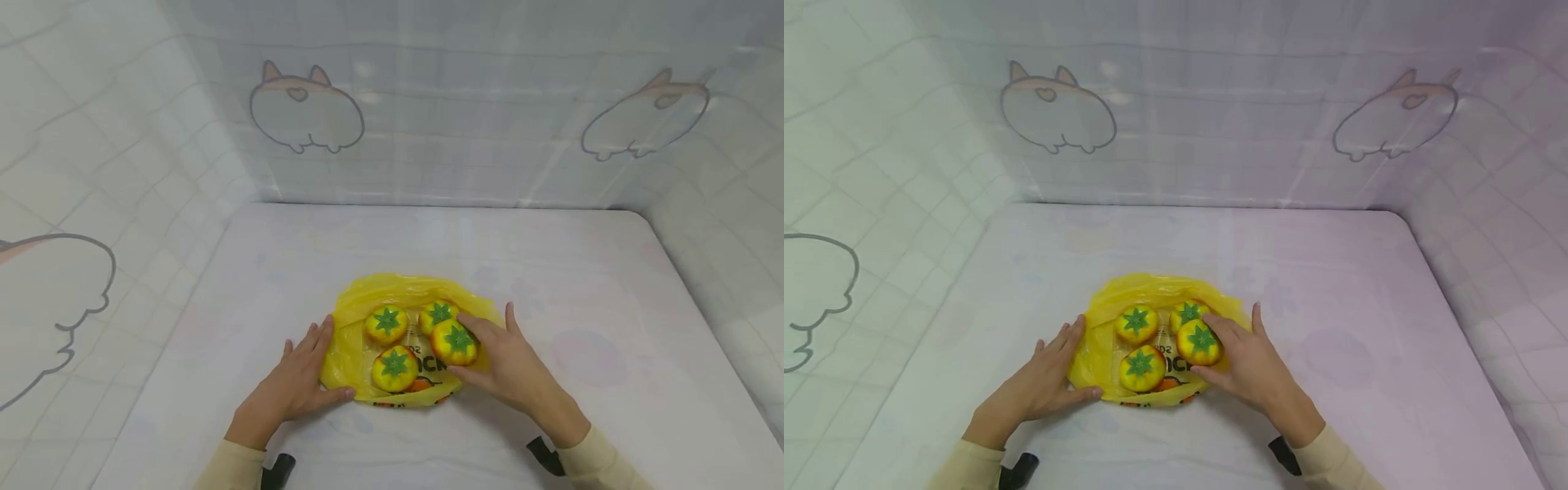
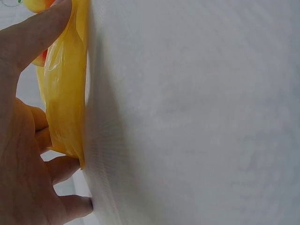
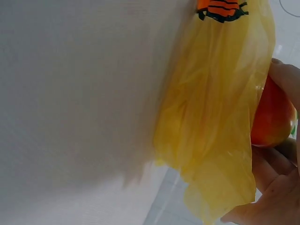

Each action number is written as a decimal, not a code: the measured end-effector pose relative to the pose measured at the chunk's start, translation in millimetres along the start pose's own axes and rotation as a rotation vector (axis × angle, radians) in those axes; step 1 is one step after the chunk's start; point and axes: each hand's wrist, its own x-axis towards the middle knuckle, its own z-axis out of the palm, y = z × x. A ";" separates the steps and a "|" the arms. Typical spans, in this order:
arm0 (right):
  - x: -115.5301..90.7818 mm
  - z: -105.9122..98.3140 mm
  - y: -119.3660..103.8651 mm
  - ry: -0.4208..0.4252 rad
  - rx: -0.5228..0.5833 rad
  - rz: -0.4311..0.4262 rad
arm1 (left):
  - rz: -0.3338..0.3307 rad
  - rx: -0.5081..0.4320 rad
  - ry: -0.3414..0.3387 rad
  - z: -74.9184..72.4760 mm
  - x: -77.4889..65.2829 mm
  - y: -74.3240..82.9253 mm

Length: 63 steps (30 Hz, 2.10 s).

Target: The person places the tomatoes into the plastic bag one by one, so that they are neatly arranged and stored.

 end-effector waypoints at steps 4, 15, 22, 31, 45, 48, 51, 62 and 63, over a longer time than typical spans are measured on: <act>-1.9 3.7 0.6 -0.019 -0.029 -0.008 | 0.009 -0.002 -0.007 -0.3 1.5 0.5; -3.5 7.1 -0.3 -0.061 -0.054 -0.025 | 0.000 -0.006 -0.011 -0.9 1.0 0.4; -7.0 9.6 0.4 -0.062 -0.043 -0.060 | 0.004 0.003 0.003 -0.5 1.2 -0.4; -10.0 15.3 2.5 -0.078 -0.076 -0.083 | 0.005 0.005 0.001 -1.0 1.1 -0.1; -9.8 17.4 4.3 -0.140 -0.147 -0.068 | 0.007 -0.001 0.008 1.3 1.4 -0.4; -9.1 17.0 5.4 -0.139 -0.145 -0.070 | 0.008 0.001 0.011 1.9 2.2 -1.0; -8.2 15.7 6.9 -0.128 -0.140 -0.075 | 0.007 0.002 0.008 2.0 3.2 -1.0; 0.6 0.6 8.8 -0.042 -0.086 -0.106 | 0.022 0.017 -0.006 -5.1 4.9 -3.4; 1.7 -1.0 9.0 -0.039 -0.080 -0.106 | 0.023 0.019 -0.003 -5.6 4.9 -3.6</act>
